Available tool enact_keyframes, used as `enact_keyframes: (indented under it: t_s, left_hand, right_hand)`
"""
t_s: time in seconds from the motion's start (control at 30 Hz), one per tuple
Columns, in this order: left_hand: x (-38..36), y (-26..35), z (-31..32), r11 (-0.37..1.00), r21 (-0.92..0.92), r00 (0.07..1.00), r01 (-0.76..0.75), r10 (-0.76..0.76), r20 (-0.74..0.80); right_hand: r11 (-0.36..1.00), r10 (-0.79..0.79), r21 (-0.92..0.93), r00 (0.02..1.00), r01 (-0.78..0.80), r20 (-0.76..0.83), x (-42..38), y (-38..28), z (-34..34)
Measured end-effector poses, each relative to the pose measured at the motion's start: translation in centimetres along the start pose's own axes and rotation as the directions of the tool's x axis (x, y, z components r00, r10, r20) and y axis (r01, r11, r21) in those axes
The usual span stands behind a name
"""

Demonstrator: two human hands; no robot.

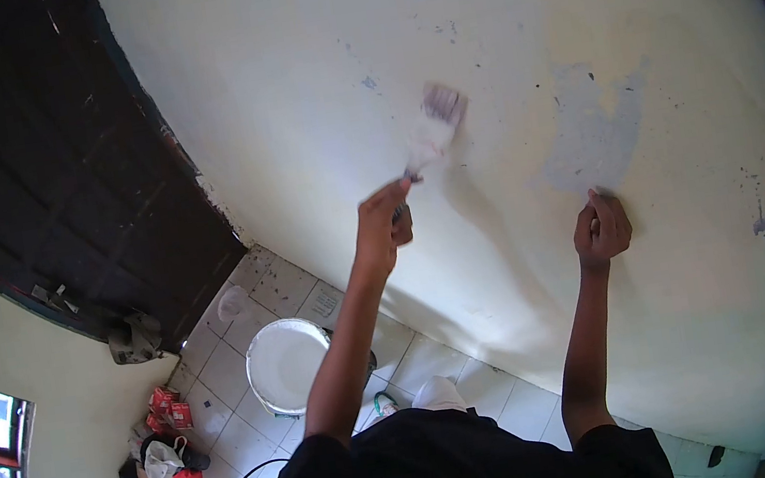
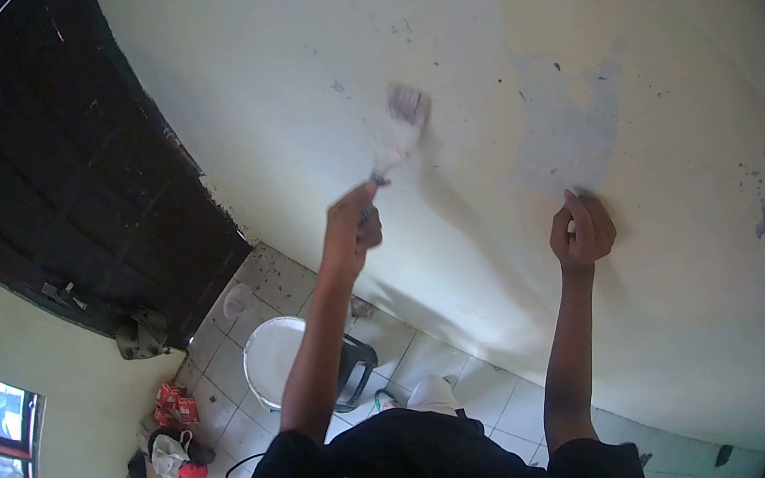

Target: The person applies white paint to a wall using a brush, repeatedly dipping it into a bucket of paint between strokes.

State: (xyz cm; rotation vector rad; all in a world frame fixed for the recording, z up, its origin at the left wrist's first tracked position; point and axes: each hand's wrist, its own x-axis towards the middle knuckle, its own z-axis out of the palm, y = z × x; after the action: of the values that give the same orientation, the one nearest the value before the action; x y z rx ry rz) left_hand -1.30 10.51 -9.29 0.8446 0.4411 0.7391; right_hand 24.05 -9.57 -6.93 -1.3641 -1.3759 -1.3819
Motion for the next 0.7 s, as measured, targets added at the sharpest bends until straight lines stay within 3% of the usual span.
enact_keyframes:
  t_s: [0.2, 0.3, 0.47, 0.7]
  left_hand:
    - [-2.2, -8.1, -4.5, 0.981, -0.030, 0.981, 0.190, -0.188, 0.049]
    - [-3.4, -10.7, -7.1, 0.944, 0.074, 0.946, 0.323, -0.322, -0.017]
    - [-6.0, -9.0, -5.6, 0.947, 0.137, 0.956, 0.289, -0.279, -0.086]
    - [-3.8, -0.2, 0.4, 0.993, 0.100, 0.998, 0.058, -0.061, 0.028]
  right_hand:
    - [1.000, 0.005, 0.005, 1.000, -0.005, 0.004, -0.1, 0.0, -0.1]
    - [1.000, -0.009, -0.014, 1.000, 0.009, -0.006, -0.2, 0.0, -0.1]
    - [1.000, -0.011, -0.001, 0.999, 0.011, -0.030, -0.1, 0.1, 0.1]
    - [1.000, 0.006, -0.003, 0.999, -0.006, -0.031, -0.5, -0.3, 0.2]
